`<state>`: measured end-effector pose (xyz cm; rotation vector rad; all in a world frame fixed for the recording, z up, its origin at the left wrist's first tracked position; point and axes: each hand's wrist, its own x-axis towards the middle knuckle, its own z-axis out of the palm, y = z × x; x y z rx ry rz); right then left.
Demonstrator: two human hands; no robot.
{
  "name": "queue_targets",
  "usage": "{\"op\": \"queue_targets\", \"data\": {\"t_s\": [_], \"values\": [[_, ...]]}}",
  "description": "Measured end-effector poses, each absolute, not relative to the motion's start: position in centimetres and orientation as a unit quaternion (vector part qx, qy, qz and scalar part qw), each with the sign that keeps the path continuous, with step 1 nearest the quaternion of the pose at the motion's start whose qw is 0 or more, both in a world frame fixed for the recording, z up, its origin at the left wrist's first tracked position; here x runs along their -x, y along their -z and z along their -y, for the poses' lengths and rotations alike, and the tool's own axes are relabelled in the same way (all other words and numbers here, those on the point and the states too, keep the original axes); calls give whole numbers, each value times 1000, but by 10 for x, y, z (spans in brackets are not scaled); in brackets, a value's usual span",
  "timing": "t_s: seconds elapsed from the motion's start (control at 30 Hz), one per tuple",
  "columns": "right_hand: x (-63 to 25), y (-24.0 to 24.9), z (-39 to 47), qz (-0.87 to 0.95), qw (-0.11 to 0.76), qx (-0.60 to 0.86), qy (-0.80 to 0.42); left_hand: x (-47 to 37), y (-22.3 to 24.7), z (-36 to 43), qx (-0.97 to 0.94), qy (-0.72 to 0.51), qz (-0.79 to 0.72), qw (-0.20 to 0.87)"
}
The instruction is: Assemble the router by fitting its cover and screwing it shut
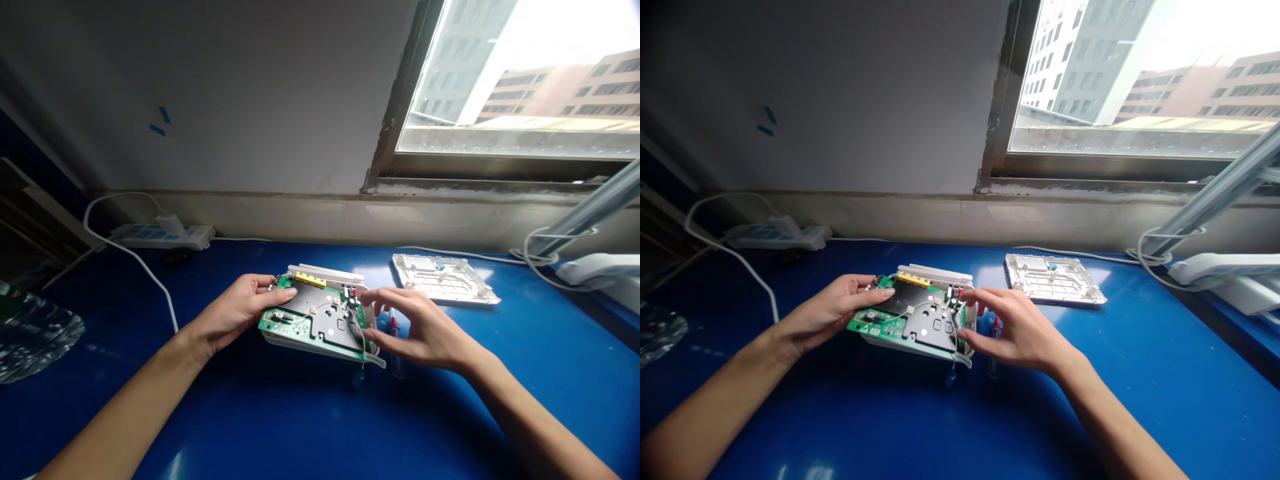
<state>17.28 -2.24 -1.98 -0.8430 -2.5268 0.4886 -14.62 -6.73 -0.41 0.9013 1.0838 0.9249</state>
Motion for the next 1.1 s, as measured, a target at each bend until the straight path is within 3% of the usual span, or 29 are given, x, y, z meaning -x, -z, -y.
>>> {"op": "queue_targets", "data": {"t_s": [0.7, 1.1], "values": [[-173, 18, 17, 914, 159, 304, -215, 165, 1, 64, -472, -279, -540, 639], [-172, 13, 21, 858, 174, 309, -371, 171, 0, 64, -464, -331, -519, 638]]}}
